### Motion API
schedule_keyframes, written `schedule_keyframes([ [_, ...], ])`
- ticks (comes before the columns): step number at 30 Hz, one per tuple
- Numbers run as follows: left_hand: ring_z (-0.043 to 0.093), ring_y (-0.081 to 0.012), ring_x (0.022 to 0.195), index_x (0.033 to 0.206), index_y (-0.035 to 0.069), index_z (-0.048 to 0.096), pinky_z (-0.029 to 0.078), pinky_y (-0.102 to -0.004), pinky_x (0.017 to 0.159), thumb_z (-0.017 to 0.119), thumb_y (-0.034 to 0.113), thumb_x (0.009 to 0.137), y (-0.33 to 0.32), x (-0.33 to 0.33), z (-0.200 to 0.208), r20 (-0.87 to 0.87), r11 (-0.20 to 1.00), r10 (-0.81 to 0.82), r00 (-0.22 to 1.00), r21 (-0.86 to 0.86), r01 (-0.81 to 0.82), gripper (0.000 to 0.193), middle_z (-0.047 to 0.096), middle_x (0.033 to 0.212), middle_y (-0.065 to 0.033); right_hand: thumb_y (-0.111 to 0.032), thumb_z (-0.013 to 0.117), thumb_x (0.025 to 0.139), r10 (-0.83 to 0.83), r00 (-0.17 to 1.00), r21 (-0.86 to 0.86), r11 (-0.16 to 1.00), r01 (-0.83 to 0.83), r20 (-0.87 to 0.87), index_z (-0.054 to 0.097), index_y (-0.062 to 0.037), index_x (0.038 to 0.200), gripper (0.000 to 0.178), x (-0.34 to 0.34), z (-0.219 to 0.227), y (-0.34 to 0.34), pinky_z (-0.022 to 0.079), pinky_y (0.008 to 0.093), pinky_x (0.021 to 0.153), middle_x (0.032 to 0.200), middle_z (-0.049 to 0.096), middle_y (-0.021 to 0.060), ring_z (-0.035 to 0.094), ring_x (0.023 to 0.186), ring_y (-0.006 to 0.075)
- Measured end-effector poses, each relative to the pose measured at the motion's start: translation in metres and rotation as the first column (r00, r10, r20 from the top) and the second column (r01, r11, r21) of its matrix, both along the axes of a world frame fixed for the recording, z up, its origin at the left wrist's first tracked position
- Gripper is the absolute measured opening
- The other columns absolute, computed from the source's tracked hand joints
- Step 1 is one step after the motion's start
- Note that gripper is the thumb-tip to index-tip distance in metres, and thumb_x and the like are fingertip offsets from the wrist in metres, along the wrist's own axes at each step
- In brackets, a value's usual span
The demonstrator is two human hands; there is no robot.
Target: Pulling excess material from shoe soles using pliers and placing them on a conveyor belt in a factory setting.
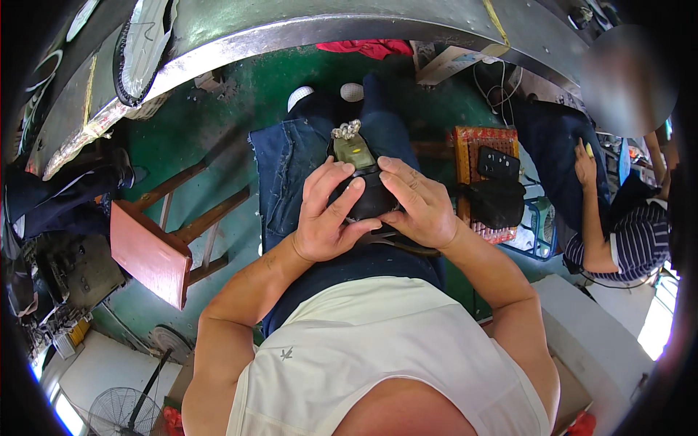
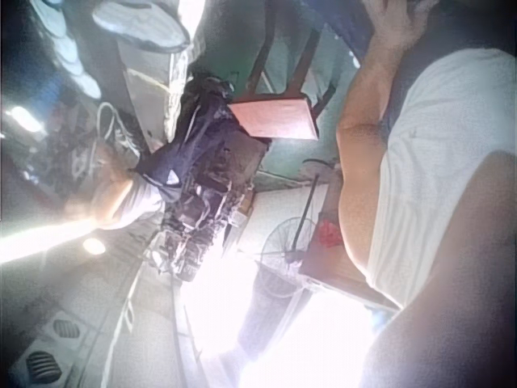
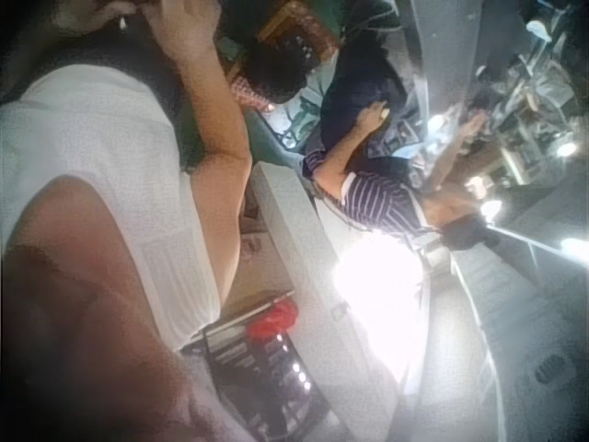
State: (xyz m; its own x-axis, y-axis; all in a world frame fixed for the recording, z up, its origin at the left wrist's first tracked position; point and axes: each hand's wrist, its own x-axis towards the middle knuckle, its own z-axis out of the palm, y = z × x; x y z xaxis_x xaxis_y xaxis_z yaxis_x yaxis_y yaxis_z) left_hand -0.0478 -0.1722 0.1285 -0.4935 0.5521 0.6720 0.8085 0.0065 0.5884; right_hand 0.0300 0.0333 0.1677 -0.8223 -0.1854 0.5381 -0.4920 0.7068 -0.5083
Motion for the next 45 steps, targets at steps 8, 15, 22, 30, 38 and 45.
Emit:
schedule_keyframes([
  [8,0.032,-0.0503,0.141,0.156,0.003,0.027,0.037,-0.0565,0.11,0.093,0.028,0.066,0.007,-0.021,-0.001,0.094,0.994,-0.076,0.993,-0.074,0.083,0.114,0.026,0.154,-0.032,-0.021,0.084,0.073,-0.035,0.996,0.023,0.999,0.033,0.079,0.057,0.0053,0.126,0.065,-0.012,0.017,0.008,0.058,0.0418,0.091,0.129,0.063,0.0248,0.067,0.113,0.0377],
  [15,0.053,-0.0365,0.133,0.158,0.003,0.005,0.044,-0.0424,0.109,0.091,0.016,0.071,0.023,-0.044,-0.054,0.608,0.979,-0.096,0.788,-0.084,0.184,0.123,0.05,0.144,-0.0229,-0.019,0.086,0.077,-0.045,0.897,-0.359,0.907,0.222,0.44,0.053,-0.0012,0.133,0.067,-0.012,0.022,0.013,0.053,0.0383,0.096,0.13,0.06,0.0201,0.065,0.113,0.0299],
  [22,0.048,-0.0391,0.131,0.151,-0.003,0.034,0.039,-0.0427,0.111,0.068,0.049,0.091,0.031,-0.054,0.005,0.597,0.943,0.194,0.778,-0.332,0.02,0.087,0.044,0.141,-0.0272,-0.037,0.081,0.08,-0.034,0.646,0.141,0.983,-0.115,0.762,0.054,-0.0005,0.124,0.064,0.108,-0.026,0.032,0.053,0.0441,0.089,0.115,0.06,0.0189,0.063,0.102,0.0376],
  [30,0.067,-0.0393,0.11,0.122,-0.003,0.067,0.05,-0.0417,0.097,0.053,0.022,0.091,0.038,-0.032,-0.03,0.642,0.679,0.464,0.61,-0.7,0.22,0.042,0.071,0.113,-0.0256,-0.021,0.082,0.073,0.203,0.255,-0.222,0.974,0.048,0.945,0.054,-0.0053,0.124,0.06,0.124,-0.016,0.078,0.053,0.0378,0.083,0.109,0.067,0.0146,0.066,0.096,0.0275],
  [38,0.062,-0.0169,0.099,0.152,0.017,0.043,0.045,-0.0276,0.075,0.054,-0.008,0.077,0.026,-0.038,-0.004,0.95,0.803,0.297,-0.098,-0.193,0.563,0.08,0.061,0.128,-0.0061,-0.016,0.062,0.091,0.28,0.205,-0.334,0.891,0.307,0.938,0.055,0.002,0.119,0.034,0.096,0.001,0.042,0.051,0.0336,0.075,0.101,0.068,0.0125,0.065,0.085,0.0202],
  [45,0.026,-0.0211,0.15,0.162,0.002,0.005,0.019,-0.0305,0.121,0.057,-0.013,0.069,-0.005,0.008,-0.031,0.993,0.855,-0.028,0.115,-0.036,0.517,0.107,0.026,0.164,-0.0162,-0.014,0.062,0.092,-0.079,0.677,0.163,0.985,-0.061,0.732,0.052,0.0057,0.133,0.046,0.089,-0.001,0.038,0.052,0.043,0.091,0.098,0.066,0.0216,0.065,0.097,0.039],
])
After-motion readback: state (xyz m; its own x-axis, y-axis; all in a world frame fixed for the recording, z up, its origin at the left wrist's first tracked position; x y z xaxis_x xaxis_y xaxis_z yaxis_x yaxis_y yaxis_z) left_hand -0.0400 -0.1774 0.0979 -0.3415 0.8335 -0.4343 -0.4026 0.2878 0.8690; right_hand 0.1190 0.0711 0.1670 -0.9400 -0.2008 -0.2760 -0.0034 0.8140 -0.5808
